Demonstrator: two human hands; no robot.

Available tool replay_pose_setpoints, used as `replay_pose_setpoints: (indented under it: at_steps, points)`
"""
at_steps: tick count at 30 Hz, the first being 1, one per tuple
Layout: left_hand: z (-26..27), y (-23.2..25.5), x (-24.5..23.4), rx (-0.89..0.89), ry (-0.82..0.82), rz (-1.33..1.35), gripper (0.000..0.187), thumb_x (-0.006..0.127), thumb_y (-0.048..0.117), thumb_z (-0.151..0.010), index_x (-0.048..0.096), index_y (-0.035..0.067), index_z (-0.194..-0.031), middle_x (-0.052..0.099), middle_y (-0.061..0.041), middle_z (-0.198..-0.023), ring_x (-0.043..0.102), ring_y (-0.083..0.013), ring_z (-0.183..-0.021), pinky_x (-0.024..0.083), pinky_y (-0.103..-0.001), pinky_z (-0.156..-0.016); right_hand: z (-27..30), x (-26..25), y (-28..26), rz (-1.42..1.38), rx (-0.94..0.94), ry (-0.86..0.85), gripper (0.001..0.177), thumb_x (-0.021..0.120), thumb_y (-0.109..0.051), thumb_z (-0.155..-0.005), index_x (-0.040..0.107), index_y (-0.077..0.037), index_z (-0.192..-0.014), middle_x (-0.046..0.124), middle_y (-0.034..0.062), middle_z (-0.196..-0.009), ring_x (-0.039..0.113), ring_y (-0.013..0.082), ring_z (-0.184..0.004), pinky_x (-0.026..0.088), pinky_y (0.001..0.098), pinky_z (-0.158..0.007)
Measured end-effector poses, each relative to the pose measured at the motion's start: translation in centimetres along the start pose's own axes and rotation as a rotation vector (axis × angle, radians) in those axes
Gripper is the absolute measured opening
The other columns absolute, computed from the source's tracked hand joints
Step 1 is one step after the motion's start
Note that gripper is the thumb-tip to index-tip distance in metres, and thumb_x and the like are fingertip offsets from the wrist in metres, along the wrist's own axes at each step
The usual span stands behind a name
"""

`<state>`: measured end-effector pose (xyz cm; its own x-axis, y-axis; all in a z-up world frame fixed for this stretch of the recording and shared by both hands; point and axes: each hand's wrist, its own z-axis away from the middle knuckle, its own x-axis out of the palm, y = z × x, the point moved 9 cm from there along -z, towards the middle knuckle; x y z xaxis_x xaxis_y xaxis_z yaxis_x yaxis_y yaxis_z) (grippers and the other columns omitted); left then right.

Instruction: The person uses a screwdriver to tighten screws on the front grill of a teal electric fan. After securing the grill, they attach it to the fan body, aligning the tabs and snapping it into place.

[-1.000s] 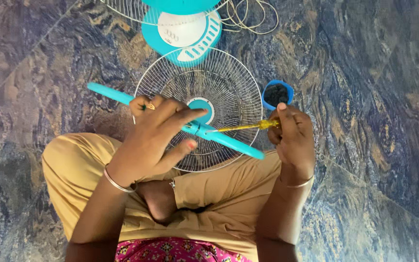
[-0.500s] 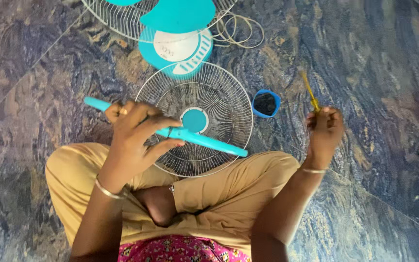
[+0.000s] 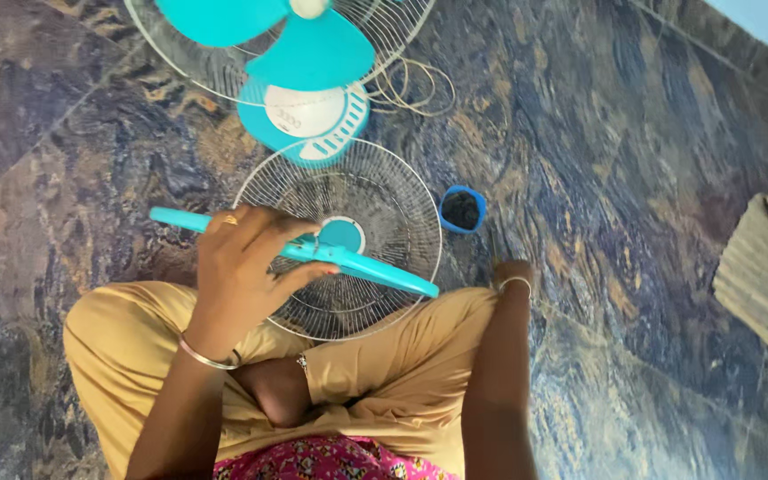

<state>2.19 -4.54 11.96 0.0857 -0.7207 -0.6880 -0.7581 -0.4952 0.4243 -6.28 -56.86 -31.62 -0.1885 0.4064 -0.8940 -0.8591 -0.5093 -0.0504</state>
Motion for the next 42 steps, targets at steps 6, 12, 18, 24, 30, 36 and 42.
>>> replay_pose_setpoints:
  at_steps: [6,12,18,24,30,36,42]
  points:
    - [-0.1,0.1,-1.0,0.016,0.084,-0.015,0.043,0.089,0.045,-0.071,0.075,0.015,-0.099,0.065,0.001,-0.083,0.062,-0.0199,-0.076,0.049,-0.037,-0.071,1.0,0.4,-1.2,0.116,-0.023,-0.117,0.056,0.083,-0.044,-0.079,0.076,0.000,-0.113,0.069,0.0232,-0.126,0.065,0.0380,-0.121,0.054,0.0454,-0.099]
    - [0.6,-1.0,-2.0,0.005,0.088,0.001,0.042,0.091,0.044,-0.070,0.075,0.013,-0.094,0.062,0.000,-0.078,0.060,-0.0201,-0.071,0.047,-0.037,-0.067,4.1,-5.1,-3.9,-0.279,-0.326,0.351,0.030,0.073,-0.028,-0.090,0.075,-0.003,-0.106,0.075,0.0173,-0.108,0.072,0.0335,-0.100,0.057,0.0442,-0.087]
    - [0.8,-0.6,-2.8,-0.017,0.145,0.070,0.041,0.091,0.042,-0.073,0.073,0.013,-0.095,0.063,0.000,-0.081,0.061,-0.0207,-0.075,0.048,-0.037,-0.070,20.6,-7.5,-12.3,-0.779,-1.178,0.291,0.037,0.061,-0.012,-0.097,0.058,-0.001,-0.132,0.064,0.0135,-0.125,0.056,0.0261,-0.108,0.045,0.0410,-0.094]
    - [0.0,-0.7,-2.7,-0.043,0.034,0.150,0.054,0.091,0.044,-0.070,0.075,0.009,-0.109,0.063,-0.004,-0.087,0.061,-0.0228,-0.082,0.049,-0.039,-0.074,28.7,-9.3,-16.0,-0.630,-1.162,0.446,0.030,0.060,-0.013,-0.101,0.061,-0.005,-0.130,0.065,0.0185,-0.129,0.058,0.0380,-0.124,0.043,0.0465,-0.107]
    - [1.1,-1.4,-2.9,0.004,-0.111,0.416,0.041,0.073,0.019,-0.091,0.070,0.008,-0.131,0.062,-0.008,-0.102,0.059,-0.0228,-0.094,0.049,-0.037,-0.086,24.7,-11.5,-15.1,-0.551,-1.044,0.386,0.021,0.057,-0.012,-0.102,0.073,-0.008,-0.115,0.073,0.0159,-0.095,0.072,0.0341,-0.084,0.054,0.0398,-0.067]
    - [3.0,-1.2,-2.3,0.117,-0.126,0.407,0.027,0.069,0.013,-0.094,0.074,0.012,-0.121,0.059,-0.007,-0.098,0.056,-0.0242,-0.090,0.042,-0.039,-0.090,24.8,-16.0,-15.1,-0.699,-0.916,0.369,0.019,0.063,-0.018,-0.103,0.069,-0.003,-0.093,0.063,0.0107,-0.064,0.064,0.0221,-0.056,0.046,0.0366,-0.052]
    - [6.6,-2.2,1.8,0.097,-0.253,0.358,0.034,0.068,0.014,-0.092,0.074,0.012,-0.125,0.061,-0.006,-0.100,0.053,-0.0268,-0.095,0.040,-0.041,-0.091,23.0,-15.7,-15.0,-0.723,-0.999,0.441,0.020,0.059,-0.019,-0.107,0.061,-0.002,-0.098,0.058,0.0122,-0.080,0.058,0.0225,-0.070,0.046,0.0374,-0.065]
